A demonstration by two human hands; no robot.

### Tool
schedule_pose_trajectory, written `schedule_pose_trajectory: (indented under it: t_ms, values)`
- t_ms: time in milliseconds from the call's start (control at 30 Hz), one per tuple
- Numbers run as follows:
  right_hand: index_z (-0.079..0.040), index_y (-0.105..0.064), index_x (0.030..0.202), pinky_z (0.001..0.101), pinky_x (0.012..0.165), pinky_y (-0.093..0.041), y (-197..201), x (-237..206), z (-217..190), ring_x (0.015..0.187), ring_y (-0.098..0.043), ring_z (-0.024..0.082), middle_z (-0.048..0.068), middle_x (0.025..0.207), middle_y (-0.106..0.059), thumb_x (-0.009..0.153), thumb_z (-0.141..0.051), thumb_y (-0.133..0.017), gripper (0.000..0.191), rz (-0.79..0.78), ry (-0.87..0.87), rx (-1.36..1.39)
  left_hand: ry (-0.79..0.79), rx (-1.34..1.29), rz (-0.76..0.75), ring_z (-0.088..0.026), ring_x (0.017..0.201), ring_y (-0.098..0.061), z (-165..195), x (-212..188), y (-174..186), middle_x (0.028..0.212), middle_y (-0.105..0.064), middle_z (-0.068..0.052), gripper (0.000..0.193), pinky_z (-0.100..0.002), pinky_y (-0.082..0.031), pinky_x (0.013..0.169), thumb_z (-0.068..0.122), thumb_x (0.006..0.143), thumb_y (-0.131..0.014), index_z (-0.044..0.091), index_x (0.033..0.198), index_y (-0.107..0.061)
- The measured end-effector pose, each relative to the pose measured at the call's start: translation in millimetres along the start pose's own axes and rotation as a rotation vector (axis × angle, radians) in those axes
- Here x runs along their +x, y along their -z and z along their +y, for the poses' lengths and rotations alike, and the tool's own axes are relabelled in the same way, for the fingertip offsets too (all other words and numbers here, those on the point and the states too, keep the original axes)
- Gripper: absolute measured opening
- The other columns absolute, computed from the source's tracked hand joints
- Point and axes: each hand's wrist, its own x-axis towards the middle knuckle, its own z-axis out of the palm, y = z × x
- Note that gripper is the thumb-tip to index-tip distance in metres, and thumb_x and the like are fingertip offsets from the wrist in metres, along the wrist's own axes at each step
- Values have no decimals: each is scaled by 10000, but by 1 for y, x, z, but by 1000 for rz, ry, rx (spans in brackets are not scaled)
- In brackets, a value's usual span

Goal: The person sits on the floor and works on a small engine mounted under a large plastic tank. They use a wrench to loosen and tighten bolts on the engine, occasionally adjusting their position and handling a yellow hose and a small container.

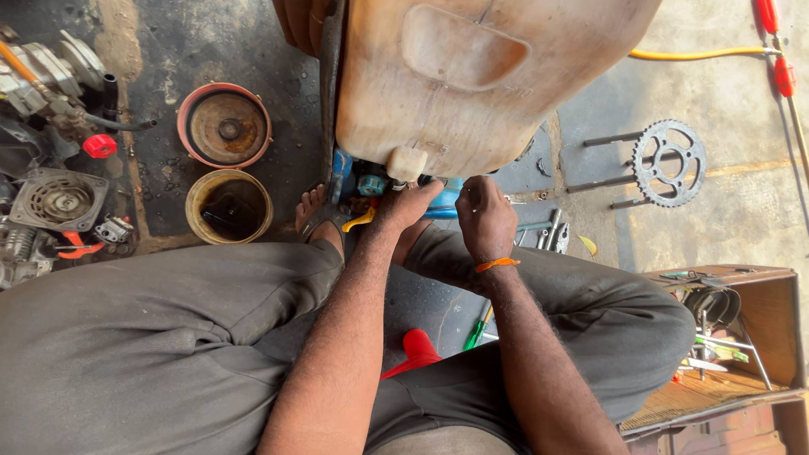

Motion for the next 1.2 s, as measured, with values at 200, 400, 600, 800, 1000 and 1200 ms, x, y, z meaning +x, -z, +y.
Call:
schedule_pose_trajectory:
  t_ms: [200,400,600,800,1000,1200]
  values:
    - [-32,-705,1095,292,714,-549,-18,7,16,799,-654,123,46,910,-732,977,-242,-708,241,-191,-437,714,-19,92,107,-428,1190,-615,-6,1,-8,1302,-624,-269,655,-475,-508,1004,471,877,-615,30,1356,-554]
    - [-24,-721,1029,259,740,-557,-27,17,13,810,-656,95,34,902,-725,965,-274,-739,260,-298,-593,790,-14,97,59,-396,1242,-601,-14,7,-8,1357,-596,-256,695,-468,-494,1039,478,890,-622,39,1416,-508]
    - [-1,-748,1011,262,701,-523,-33,13,11,755,-609,96,32,867,-729,926,-229,-773,244,-229,-474,774,-64,124,57,-390,1274,-592,-21,8,-10,1394,-581,-253,751,-463,-484,1067,420,835,-696,31,1442,-486]
    - [15,-706,999,253,673,-534,-38,-12,39,705,-620,98,31,794,-693,971,-229,-719,246,-207,-522,773,28,171,46,-381,1269,-587,-16,2,-9,1381,-590,-233,643,-473,-472,1063,485,925,-650,68,1403,-545]
    - [-1,-681,1052,261,681,-534,-30,-11,50,710,-596,106,18,788,-634,1022,-270,-661,272,-134,-614,845,-86,74,63,-320,1149,-680,-8,-5,-4,1210,-717,-150,375,-454,-526,1002,390,874,-656,153,1161,-704]
    - [-17,-689,1135,260,761,-532,-29,3,29,840,-646,82,5,930,-709,979,-264,-672,291,-167,-597,807,19,137,10,-334,1167,-683,-11,-1,-11,1257,-697,-176,410,-450,-540,1004,364,905,-637,127,1239,-665]
